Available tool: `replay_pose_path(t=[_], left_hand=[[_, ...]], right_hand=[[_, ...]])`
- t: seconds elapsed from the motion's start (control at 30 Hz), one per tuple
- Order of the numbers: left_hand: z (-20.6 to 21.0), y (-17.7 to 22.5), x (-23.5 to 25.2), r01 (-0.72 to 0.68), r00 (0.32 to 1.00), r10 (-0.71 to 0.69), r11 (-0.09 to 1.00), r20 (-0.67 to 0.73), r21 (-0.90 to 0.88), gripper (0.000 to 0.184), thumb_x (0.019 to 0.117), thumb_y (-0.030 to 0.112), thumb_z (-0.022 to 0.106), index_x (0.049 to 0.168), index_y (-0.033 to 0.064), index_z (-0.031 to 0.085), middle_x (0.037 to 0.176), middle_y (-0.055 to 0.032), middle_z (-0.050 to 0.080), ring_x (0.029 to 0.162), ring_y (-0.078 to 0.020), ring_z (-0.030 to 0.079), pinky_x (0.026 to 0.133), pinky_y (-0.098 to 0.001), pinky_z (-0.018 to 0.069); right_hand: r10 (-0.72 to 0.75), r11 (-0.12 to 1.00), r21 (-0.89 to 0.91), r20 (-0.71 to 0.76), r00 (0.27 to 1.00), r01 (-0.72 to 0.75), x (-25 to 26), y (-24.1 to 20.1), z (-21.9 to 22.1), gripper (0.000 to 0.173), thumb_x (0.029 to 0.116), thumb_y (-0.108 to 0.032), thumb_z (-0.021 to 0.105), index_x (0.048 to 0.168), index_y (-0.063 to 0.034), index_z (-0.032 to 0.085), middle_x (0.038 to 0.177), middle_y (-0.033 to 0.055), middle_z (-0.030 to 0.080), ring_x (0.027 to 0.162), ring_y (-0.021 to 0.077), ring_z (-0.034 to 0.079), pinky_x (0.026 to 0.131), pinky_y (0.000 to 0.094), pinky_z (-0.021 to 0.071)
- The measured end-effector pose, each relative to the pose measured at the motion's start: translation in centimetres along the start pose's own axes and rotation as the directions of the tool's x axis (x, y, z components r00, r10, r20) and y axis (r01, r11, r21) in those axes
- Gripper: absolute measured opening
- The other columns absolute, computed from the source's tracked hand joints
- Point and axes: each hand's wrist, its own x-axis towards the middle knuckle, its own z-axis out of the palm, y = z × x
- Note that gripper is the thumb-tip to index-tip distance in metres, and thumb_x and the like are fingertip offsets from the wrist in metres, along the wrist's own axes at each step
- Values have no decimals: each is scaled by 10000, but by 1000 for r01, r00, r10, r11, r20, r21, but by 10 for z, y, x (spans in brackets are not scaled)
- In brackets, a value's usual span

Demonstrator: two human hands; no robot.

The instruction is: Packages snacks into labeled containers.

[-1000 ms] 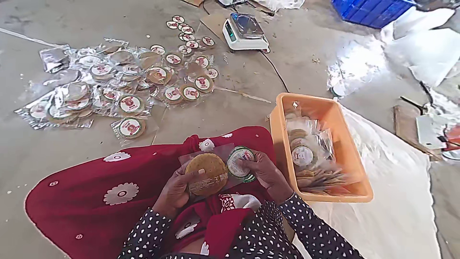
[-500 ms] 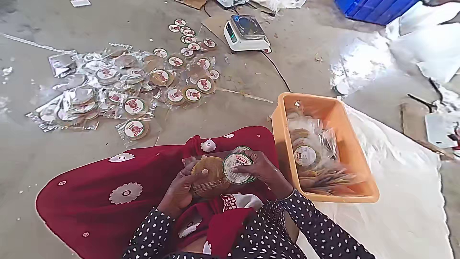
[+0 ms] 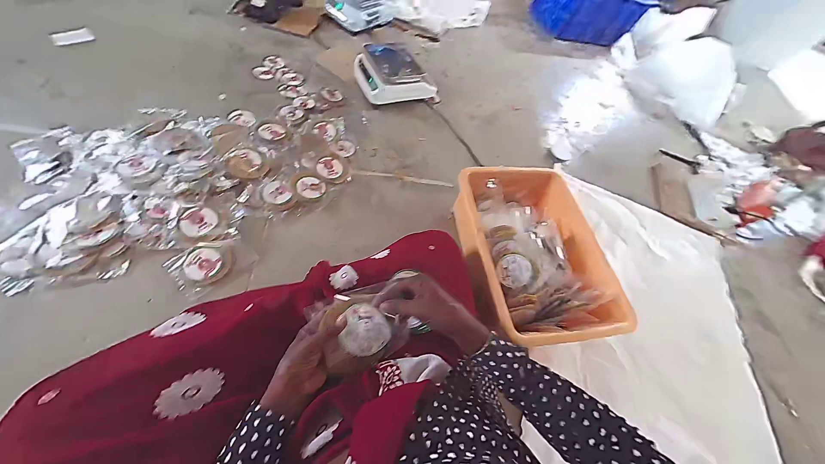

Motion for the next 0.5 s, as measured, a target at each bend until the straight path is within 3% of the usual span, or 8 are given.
replay_pose_path(t=[0.07,0.13,0.17,0.2,0.27,0.33,0.4,0.5], left_hand=[[0,-2,-1,-13,1000,12,998,21,62,484,934,195,632,1376,40,509,1110,-100,724,970,-193,727,840,-386,629],[1,-3,-4,-20,999,22,996,-23,87,326,980,143,512,1297,71,527,1044,-39,736,926,-140,731,803,-345,634],[2,-3,-3,-16,999,20,997,-50,79,247,1023,104,433,1239,91,552,1000,-8,749,898,-112,734,789,-322,634],[3,-3,-2,-9,998,12,998,-56,58,247,1034,88,393,1203,105,572,978,9,760,890,-97,737,795,-311,633],[12,-4,2,14,1000,-13,999,-26,37,235,1035,114,399,1177,119,586,976,4,764,907,-103,738,823,-322,629],[20,-1,8,33,995,-34,999,93,11,205,1042,205,475,1175,142,617,1025,-27,761,950,-160,740,857,-379,627],[16,2,25,26,952,-13,999,305,-37,311,1008,282,628,1268,112,626,1164,-149,723,1038,-315,728,931,-516,599],[15,13,37,-59,959,37,996,279,70,354,1010,236,613,1338,103,594,1198,-149,697,1032,-310,714,917,-504,600]], right_hand=[[-90,995,-25,75,993,92,0,-5,-1,257,1028,-116,539,1084,40,735,972,46,734,816,14,635,767,220,529],[-59,994,99,28,998,56,-3,-13,-3,349,1095,-166,392,1054,29,678,876,-6,673,767,-3,610,730,203,522],[-37,991,127,-7,999,38,-4,-16,-5,382,1106,-198,366,1058,29,669,883,5,694,784,12,634,742,218,535],[-52,995,84,-35,998,55,-5,-17,-6,355,1093,-173,417,1093,61,684,924,55,718,817,48,644,769,249,525],[-141,979,-161,-91,986,125,-10,-18,-8,253,1032,-145,581,1033,66,720,909,130,713,827,154,651,799,356,513],[-192,942,-312,-202,960,123,-18,-36,-24,224,1017,-147,607,1038,29,745,914,129,735,844,189,693,822,410,551],[-285,901,-419,-378,881,112,-26,-55,-64,184,1015,-131,616,1021,1,743,878,81,737,785,136,706,765,348,605],[-590,718,-687,-517,620,110,-10,-41,-166,146,983,-159,651,977,-38,734,846,53,717,733,126,684,694,354,604]])
